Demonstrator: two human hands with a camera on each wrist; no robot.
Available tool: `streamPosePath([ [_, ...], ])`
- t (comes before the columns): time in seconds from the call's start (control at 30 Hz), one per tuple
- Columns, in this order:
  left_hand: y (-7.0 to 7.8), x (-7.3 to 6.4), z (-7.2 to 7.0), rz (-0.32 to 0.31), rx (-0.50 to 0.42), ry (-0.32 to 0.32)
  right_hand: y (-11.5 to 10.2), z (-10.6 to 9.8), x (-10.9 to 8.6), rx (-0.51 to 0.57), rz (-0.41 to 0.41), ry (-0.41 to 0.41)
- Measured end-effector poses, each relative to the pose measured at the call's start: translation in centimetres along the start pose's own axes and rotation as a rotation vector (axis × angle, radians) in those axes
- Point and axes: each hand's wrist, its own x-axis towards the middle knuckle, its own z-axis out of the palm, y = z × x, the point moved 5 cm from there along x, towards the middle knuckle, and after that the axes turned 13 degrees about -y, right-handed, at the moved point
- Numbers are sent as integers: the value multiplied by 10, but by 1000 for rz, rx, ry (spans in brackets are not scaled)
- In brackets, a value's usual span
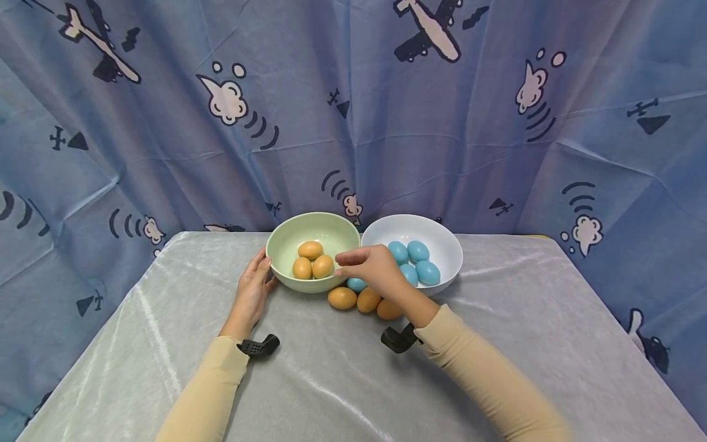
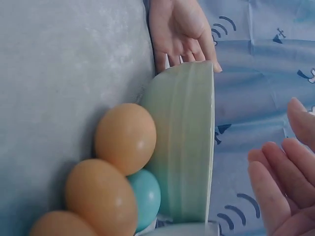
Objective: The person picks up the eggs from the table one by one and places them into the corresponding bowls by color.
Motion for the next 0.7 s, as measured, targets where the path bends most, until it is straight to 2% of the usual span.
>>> streamPosePath([
  [0.17,0,0,0,1,-4,10,12,-9,-20,-7,-12,37],
  [0.33,-1,0,1,-1,-7,12,23,-17,-41,-10,12,95],
  [0.57,-1,1,3,2,-3,0,39,-17,-69,98,13,112],
  [0.7,-1,0,3,13,-10,4,50,-16,-79,123,39,118],
])
